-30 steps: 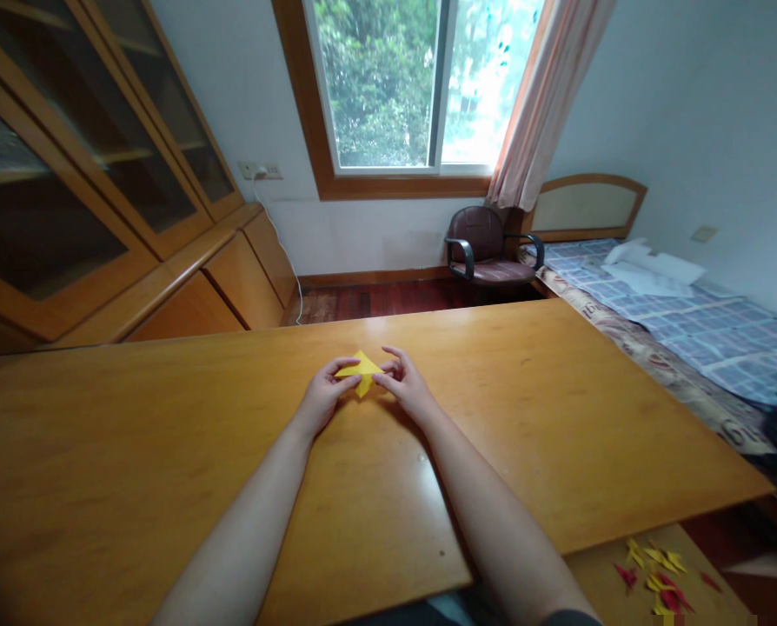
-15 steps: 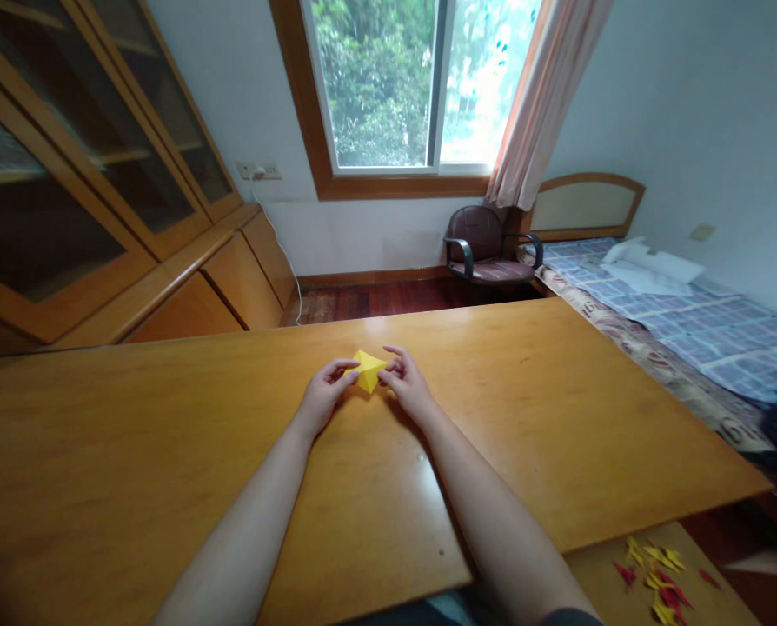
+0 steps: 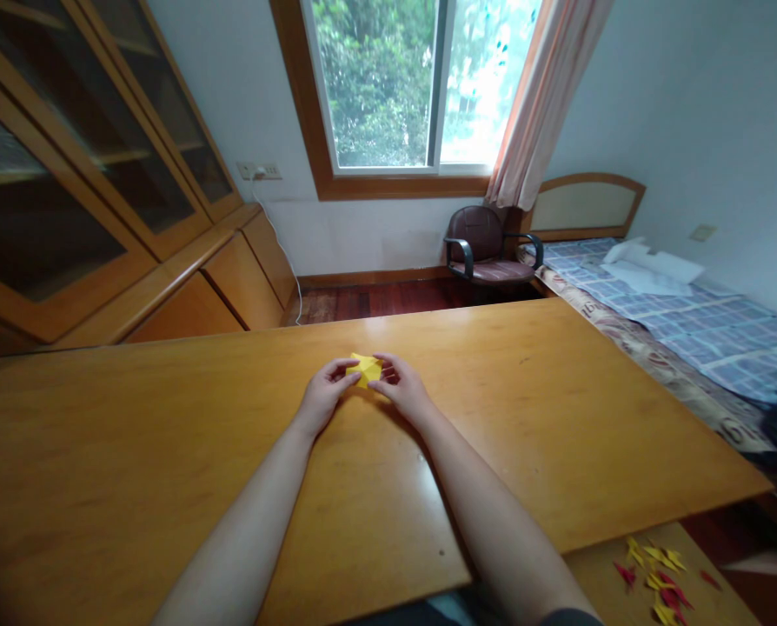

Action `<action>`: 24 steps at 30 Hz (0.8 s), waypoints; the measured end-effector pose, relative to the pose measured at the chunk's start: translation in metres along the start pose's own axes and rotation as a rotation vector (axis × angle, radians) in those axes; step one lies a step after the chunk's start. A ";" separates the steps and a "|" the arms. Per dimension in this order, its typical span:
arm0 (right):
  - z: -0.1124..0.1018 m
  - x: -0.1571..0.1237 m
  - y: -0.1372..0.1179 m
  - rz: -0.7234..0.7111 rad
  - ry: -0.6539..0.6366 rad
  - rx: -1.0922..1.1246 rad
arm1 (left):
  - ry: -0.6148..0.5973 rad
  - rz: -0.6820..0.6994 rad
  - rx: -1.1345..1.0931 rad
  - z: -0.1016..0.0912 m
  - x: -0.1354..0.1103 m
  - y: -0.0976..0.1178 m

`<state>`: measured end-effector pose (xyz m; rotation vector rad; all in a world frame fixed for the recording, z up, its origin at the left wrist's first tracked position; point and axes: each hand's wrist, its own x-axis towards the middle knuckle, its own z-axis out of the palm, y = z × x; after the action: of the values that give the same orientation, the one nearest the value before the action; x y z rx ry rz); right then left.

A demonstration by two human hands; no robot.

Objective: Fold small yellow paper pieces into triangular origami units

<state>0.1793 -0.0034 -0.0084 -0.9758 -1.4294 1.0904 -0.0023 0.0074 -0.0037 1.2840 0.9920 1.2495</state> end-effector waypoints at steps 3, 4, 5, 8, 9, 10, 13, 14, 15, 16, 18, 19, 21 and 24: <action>0.000 -0.001 -0.002 -0.057 -0.020 -0.195 | 0.009 0.024 0.082 0.000 0.000 0.000; 0.000 -0.001 -0.003 -0.079 -0.021 -0.242 | 0.010 0.027 0.104 0.000 0.000 0.000; 0.000 -0.001 -0.003 -0.098 -0.019 -0.280 | 0.008 0.028 0.122 0.000 0.000 0.000; -0.001 0.000 -0.004 -0.135 0.001 -0.344 | 0.004 0.033 0.168 0.001 0.000 0.000; -0.001 0.000 -0.004 -0.143 0.008 -0.359 | 0.010 0.043 0.198 0.001 0.000 0.000; -0.001 0.000 -0.004 -0.150 0.014 -0.372 | 0.020 0.060 0.238 0.002 0.000 0.000; -0.001 0.001 -0.004 -0.168 0.021 -0.402 | 0.046 0.154 0.370 0.001 -0.001 0.002; -0.001 0.001 -0.004 -0.172 0.026 -0.411 | 0.048 0.192 0.407 0.001 -0.001 0.003; -0.001 0.001 -0.004 -0.175 0.033 -0.418 | 0.044 0.226 0.437 0.001 -0.002 0.004; -0.001 0.001 -0.004 -0.178 0.041 -0.424 | 0.037 0.253 0.459 0.001 -0.002 0.005; -0.001 0.001 -0.004 -0.183 0.054 -0.427 | 0.032 0.288 0.488 0.001 -0.003 0.007; -0.002 0.001 -0.004 -0.185 0.059 -0.425 | 0.033 0.298 0.494 0.001 -0.004 0.008; -0.002 0.001 -0.003 -0.190 0.068 -0.424 | 0.039 0.308 0.494 0.001 -0.004 0.009; -0.002 0.001 -0.003 -0.194 0.084 -0.437 | 0.059 0.314 0.501 0.002 -0.004 0.008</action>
<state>0.1815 -0.0034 -0.0052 -1.1425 -1.6910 0.5977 -0.0020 0.0020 0.0041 1.8555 1.2292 1.3254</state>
